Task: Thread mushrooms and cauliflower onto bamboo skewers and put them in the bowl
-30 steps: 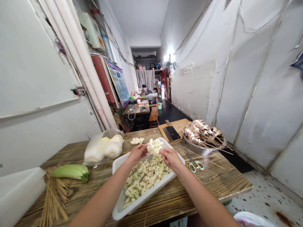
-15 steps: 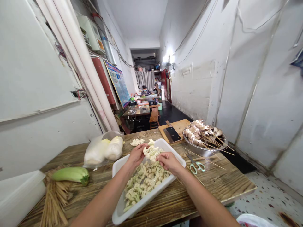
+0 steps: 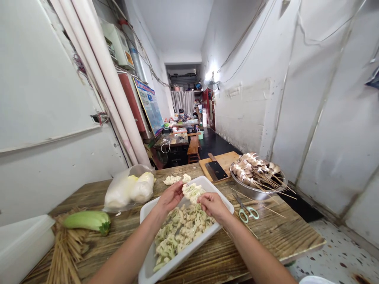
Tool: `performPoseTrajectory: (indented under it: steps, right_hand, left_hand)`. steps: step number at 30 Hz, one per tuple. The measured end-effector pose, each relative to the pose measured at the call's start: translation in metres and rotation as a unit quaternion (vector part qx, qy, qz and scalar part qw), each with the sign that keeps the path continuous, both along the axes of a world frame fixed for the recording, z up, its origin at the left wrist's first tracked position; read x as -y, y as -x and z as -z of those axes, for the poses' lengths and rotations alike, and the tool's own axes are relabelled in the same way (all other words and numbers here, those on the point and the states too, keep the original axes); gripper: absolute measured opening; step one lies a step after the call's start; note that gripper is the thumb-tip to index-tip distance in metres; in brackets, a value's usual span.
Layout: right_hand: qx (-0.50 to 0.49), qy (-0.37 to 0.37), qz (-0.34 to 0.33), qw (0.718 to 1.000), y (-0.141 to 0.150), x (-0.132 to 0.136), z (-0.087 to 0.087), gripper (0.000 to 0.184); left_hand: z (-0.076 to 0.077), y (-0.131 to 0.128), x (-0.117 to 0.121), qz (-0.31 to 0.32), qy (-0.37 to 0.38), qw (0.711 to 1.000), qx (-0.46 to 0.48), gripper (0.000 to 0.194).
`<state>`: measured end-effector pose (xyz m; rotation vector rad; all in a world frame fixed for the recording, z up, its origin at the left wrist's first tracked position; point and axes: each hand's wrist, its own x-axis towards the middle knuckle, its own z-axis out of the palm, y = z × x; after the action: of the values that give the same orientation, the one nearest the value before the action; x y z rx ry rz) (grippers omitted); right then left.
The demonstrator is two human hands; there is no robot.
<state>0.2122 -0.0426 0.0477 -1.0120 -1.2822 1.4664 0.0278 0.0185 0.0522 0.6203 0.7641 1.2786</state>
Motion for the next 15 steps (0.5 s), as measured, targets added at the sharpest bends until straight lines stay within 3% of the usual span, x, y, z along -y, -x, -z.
performPoseTrajectory:
  steps: [5,15]
  right_hand:
    - [-0.003,0.003,-0.006,1.0,0.0007,0.0012,-0.0024,0.024]
    - [-0.005,0.003,-0.011,1.0,0.0003,0.0007,-0.0014,0.026]
  left_hand:
    - [-0.001,0.0001,-0.0005,0.013,-0.015,0.999,-0.045,0.011]
    - [-0.0055,-0.0013,0.0022,0.032,0.005,0.999,0.019,0.006]
